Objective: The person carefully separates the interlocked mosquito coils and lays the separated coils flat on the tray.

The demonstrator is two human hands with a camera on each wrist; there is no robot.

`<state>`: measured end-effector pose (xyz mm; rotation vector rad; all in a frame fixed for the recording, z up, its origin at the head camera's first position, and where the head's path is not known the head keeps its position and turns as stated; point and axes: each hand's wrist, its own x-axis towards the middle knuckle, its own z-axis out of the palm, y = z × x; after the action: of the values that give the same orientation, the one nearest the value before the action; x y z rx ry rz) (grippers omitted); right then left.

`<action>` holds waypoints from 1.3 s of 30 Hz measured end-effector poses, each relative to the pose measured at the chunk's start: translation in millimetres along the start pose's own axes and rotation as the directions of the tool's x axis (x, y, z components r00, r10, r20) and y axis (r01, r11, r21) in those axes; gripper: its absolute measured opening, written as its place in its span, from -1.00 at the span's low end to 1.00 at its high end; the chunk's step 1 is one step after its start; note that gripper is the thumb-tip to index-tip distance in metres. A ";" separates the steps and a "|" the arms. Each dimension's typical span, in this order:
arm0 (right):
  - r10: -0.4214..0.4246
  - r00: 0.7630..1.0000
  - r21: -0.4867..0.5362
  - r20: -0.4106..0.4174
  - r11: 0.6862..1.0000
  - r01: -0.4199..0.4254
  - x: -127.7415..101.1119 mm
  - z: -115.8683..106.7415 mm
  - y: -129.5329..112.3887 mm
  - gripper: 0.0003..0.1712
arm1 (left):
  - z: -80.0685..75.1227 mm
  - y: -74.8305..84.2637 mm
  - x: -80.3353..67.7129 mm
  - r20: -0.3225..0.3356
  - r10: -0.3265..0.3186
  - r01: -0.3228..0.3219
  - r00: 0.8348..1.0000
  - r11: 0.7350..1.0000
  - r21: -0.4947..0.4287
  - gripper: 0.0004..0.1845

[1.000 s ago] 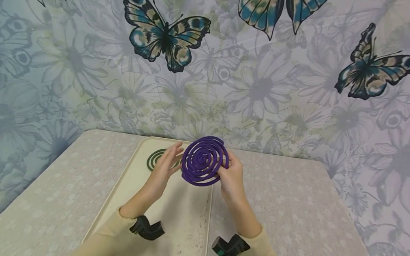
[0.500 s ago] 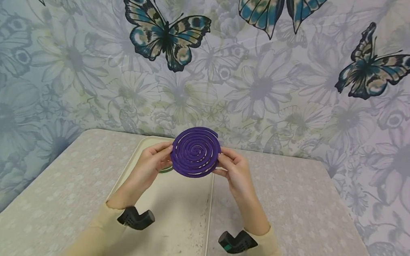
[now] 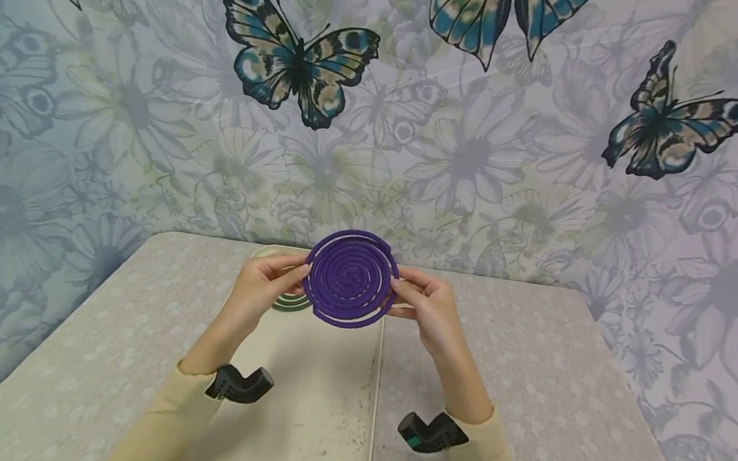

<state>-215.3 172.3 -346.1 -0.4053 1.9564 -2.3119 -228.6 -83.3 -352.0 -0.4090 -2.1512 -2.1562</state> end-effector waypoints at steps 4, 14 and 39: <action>0.053 0.999 0.007 0.010 0.999 -0.053 1.4 -0.1 0.3 -0.69 | -0.1 -1.1 -1.1 0.026 0.082 -0.084 0.996 0.992 0.095 -0.72; 0.038 0.997 0.040 -0.070 0.999 -0.035 2.9 1.2 0.1 -0.61 | 0.3 -0.3 2.0 -0.095 -0.019 0.025 0.995 0.998 0.065 -0.72; 0.025 0.976 0.110 -0.219 0.994 -0.001 10.9 -5.1 -1.3 -0.64 | -31.8 -8.5 6.7 -0.088 -0.103 0.115 0.991 0.984 0.139 -0.67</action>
<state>-227.0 174.9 -344.1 -0.1319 1.9013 -2.5375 -241.5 -113.6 -358.2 -0.1954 -2.3155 -2.0137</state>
